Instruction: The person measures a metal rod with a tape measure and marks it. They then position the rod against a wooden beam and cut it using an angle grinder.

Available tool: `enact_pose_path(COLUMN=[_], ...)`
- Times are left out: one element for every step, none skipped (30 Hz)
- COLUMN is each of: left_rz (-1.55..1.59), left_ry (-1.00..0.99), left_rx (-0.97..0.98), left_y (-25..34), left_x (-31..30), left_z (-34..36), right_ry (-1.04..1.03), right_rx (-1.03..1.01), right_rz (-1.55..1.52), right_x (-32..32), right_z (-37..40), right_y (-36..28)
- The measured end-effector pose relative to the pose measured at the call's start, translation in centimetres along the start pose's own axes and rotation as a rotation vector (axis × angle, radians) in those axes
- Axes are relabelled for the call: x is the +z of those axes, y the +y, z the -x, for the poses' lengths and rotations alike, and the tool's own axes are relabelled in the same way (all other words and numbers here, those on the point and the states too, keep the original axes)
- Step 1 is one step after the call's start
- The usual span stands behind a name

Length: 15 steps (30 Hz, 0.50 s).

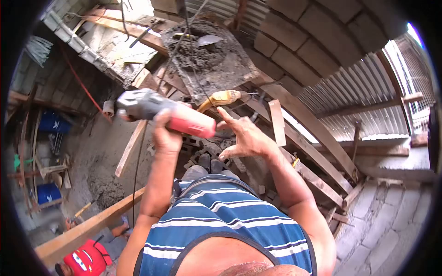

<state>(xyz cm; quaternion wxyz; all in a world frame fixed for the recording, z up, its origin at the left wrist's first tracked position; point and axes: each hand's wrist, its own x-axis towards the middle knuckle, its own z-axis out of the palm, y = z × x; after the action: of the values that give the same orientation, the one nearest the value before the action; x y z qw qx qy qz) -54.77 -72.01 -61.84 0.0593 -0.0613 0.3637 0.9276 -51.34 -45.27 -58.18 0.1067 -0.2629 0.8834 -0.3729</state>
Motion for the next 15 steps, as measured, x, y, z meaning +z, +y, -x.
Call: enact_pose_path(left_rz=[-0.038, -0.025, -0.014, 0.012, 0.037, 0.063, 0.090, 0.077, 0.079, 0.038, -0.004, 0.008, 0.008, 0.044, 0.079], left_ry=[-0.047, -0.060, -0.071, -0.066, -0.062, -0.097, -0.130, -0.131, -0.132, -0.092, -0.053, -0.067, -0.067, -0.091, -0.115], left_rx=[0.037, 0.092, 0.147, 0.228, 0.310, 0.343, 0.376, 0.413, 0.411, 0.447, 0.482, 0.475, 0.472, 0.429, 0.385], left_y=[2.1, 4.0, 5.7, 7.0, 8.2, 9.4, 10.5, 11.5, 11.9, 12.2, 12.4, 12.4, 12.4, 12.4, 12.3], left_x=[-0.2, -0.2, -0.2, -0.5, -0.9, -1.5, -2.0, -2.5, -2.8, -3.2, -3.6, -4.1, -4.5, -4.9, -5.3], left_z=[-0.1, -0.1, 0.2, 0.4, 0.6, 0.9, 1.2, 1.4, 1.5, 1.7, 1.8, 1.8, 1.7, 1.7, 1.6], right_ry=[-0.073, 0.008, -0.013, 0.126, 0.257, 0.467, 0.593, 0.702, 0.782, 0.814, 0.879, 0.991, 1.130, 1.192, 1.253], right_rx=[0.000, 0.061, 0.169, 0.201, 0.158, 0.047, 0.100, 0.226, 0.156, 0.171, 0.157, 0.143, 0.037, 0.028, 0.019], right_rz=[0.116, 0.299, 0.219, 0.406, 0.491, 0.521, 0.469, 0.699, 0.675, 0.855, 0.828, 0.822, 0.818, 0.889, 0.960], right_x=[-0.5, -0.7, -0.2, -1.4, -1.5, -3.9, -7.4, -10.2, -13.2, -15.5, -17.2, -18.5, -19.3, -20.2, -20.8], right_z=[0.2, 0.5, 0.8, 1.3, 1.9, 3.2, 4.7, 6.3, 7.2, 7.8, 7.9, 8.0, 7.9, 8.5, 9.3], right_y=[1.5, 2.6, 7.3, 9.0, 16.5, 19.9, 20.2, 22.6, 20.7, 19.8, 16.9, 15.5, 14.1, 13.1, 12.5])
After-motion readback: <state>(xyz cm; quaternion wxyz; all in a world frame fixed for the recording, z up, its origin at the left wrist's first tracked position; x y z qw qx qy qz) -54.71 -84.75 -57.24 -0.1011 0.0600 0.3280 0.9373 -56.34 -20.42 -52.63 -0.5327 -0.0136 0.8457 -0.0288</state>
